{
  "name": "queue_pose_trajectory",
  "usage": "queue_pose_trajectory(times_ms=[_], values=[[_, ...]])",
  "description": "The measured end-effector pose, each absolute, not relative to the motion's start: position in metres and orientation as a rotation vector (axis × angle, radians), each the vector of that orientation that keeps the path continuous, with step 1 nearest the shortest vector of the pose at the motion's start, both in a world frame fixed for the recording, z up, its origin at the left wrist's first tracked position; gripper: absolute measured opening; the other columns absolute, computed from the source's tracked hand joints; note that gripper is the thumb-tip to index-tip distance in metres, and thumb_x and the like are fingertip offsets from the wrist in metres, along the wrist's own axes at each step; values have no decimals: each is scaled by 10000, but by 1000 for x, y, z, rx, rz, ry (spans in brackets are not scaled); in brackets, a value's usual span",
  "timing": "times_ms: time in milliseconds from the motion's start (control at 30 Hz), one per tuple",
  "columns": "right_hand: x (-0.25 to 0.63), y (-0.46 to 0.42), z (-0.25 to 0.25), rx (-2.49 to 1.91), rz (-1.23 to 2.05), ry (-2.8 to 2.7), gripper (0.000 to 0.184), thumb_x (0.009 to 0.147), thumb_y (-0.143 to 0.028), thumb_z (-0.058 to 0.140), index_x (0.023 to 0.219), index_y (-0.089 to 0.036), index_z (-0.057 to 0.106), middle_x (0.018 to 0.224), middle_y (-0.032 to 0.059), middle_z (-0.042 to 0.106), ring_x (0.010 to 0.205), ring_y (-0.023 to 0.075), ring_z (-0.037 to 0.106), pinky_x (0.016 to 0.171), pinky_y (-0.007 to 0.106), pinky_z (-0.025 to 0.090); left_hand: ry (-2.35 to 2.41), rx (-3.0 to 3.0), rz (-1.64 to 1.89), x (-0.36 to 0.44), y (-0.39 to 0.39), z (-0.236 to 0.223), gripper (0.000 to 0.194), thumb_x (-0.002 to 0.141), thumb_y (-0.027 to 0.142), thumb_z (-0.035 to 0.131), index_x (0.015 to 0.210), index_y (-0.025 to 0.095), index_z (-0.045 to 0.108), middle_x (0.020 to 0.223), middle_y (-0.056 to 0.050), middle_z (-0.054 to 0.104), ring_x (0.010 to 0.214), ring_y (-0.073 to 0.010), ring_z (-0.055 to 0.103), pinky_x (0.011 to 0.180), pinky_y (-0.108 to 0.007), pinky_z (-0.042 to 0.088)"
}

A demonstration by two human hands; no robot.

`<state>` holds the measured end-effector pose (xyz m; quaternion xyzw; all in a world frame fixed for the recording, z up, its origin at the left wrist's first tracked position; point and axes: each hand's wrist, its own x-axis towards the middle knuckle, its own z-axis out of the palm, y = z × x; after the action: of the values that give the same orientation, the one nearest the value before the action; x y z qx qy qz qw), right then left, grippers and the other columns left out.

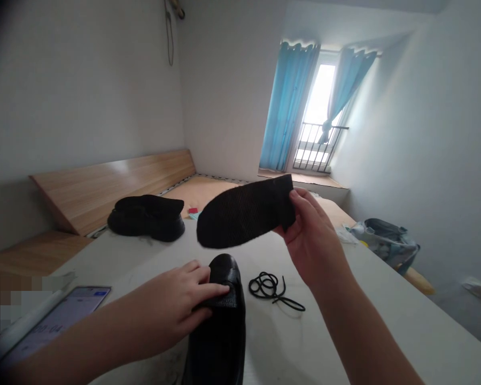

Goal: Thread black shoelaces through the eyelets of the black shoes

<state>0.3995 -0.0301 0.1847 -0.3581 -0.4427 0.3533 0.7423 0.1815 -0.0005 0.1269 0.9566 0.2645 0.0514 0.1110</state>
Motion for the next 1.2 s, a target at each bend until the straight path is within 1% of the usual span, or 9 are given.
queue_pose_trajectory(times_ms=[133,233,367,567,667,767,967,1100,1200], values=[[393,-40,182,-886,731,-1445,55,837,-288,631,822,-237,616,794,-37,677,697,108,619,624,210,504,783,2741,39,181,-5,128,366,769,480,638,1093,318,688,1069,-90,599,1089,-329,471,907,-493,432],[388,-48,182,-1128,927,-1973,77,865,-284,596,868,-215,628,1042,23,694,943,161,632,827,289,497,755,2667,-5,177,-6,130,329,701,583,670,872,312,745,1144,-70,580,1181,-353,407,956,-489,399],[383,-52,185,-1254,1070,-2384,171,850,-277,610,995,-223,683,1258,34,619,1200,218,528,1026,365,382,691,2683,5,170,-4,135,281,737,491,673,910,276,727,1081,-61,612,1098,-298,486,923,-427,422],[390,-53,188,-1258,1261,-2592,370,822,-287,667,1191,-293,635,1320,6,578,1353,221,360,1154,469,5,693,2643,24,165,3,149,160,817,312,582,927,267,689,1000,3,660,922,-195,604,787,-290,439],[387,-53,183,-1234,1268,-2647,430,831,-287,651,1255,-288,586,1392,6,506,1392,221,280,1152,479,20,789,2630,36,164,5,151,193,844,271,505,981,276,641,940,14,682,880,-190,624,742,-281,435],[377,-50,175,-1224,1156,-2649,392,863,-296,598,1253,-249,584,1370,26,532,1342,204,372,1156,435,81,811,2636,67,166,6,149,181,850,287,485,980,273,611,925,7,678,865,-198,625,727,-289,441],[379,-44,170,-1573,636,-2280,239,923,-384,457,1020,-253,632,1021,-3,675,966,168,586,842,307,434,777,2648,128,169,7,144,219,847,276,497,1044,266,591,973,-7,673,903,-214,622,780,-320,451],[396,-42,169,-2087,325,-2171,482,883,-578,397,658,-190,573,684,39,605,617,164,520,519,282,345,673,2666,129,168,6,143,258,845,244,508,1061,275,644,1018,-13,669,935,-204,619,821,-302,445],[401,-40,165,-2129,841,-2272,462,877,-540,410,615,-181,534,565,11,530,487,120,451,447,253,294,677,2676,139,168,6,142,265,848,247,506,1069,276,650,1022,-13,665,927,-203,621,820,-306,449]])
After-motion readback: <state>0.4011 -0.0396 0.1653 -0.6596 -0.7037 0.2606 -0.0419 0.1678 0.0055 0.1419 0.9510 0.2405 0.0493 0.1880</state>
